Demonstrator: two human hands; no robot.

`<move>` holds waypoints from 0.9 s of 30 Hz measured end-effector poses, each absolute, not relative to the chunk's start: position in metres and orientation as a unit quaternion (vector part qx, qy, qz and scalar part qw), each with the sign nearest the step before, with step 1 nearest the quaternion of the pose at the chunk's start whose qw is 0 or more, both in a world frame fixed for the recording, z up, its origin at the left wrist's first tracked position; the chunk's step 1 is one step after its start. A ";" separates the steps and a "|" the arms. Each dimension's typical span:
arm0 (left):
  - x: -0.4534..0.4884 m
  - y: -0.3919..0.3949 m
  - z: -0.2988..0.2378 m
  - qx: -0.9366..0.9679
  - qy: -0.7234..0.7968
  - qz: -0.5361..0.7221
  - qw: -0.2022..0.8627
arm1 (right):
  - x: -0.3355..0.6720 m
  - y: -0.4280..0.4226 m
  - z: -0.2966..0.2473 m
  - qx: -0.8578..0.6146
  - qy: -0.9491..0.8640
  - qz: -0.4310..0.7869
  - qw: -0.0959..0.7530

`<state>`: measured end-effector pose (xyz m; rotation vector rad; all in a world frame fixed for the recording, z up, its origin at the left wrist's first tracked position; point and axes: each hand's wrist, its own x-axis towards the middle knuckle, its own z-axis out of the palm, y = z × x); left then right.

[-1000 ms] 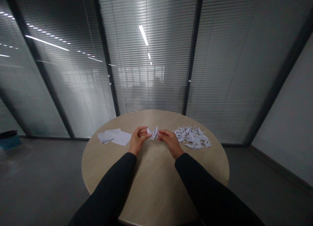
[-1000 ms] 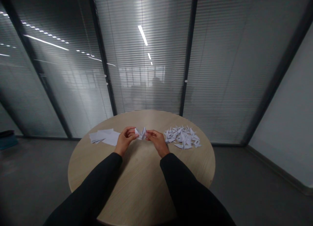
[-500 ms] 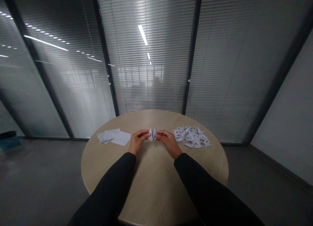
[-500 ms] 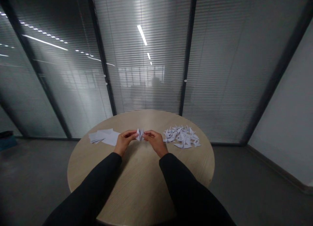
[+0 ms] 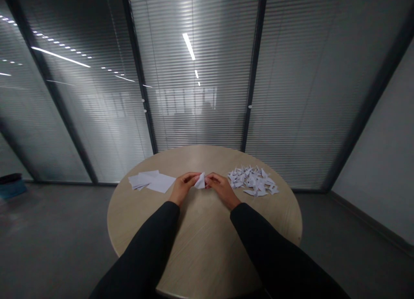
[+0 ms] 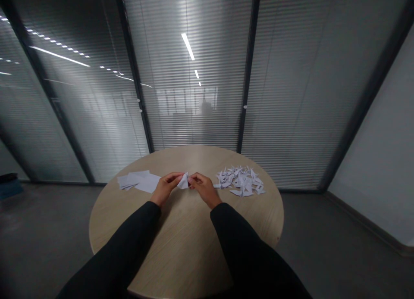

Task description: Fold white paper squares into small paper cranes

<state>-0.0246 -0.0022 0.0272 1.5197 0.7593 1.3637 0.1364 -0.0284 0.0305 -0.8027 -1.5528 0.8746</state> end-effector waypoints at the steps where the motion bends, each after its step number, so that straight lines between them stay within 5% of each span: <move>1: -0.025 -0.003 0.028 0.629 0.311 0.550 0.453 | 0.136 -0.028 0.030 -0.336 -0.663 0.371 0.557; 16: -0.023 -0.006 0.032 0.692 0.303 0.533 0.382 | 0.136 -0.027 0.026 -0.322 -0.683 0.370 0.541; 27: -0.023 -0.003 0.027 0.662 0.282 0.528 0.451 | 0.135 -0.028 0.030 -0.329 -0.664 0.377 0.555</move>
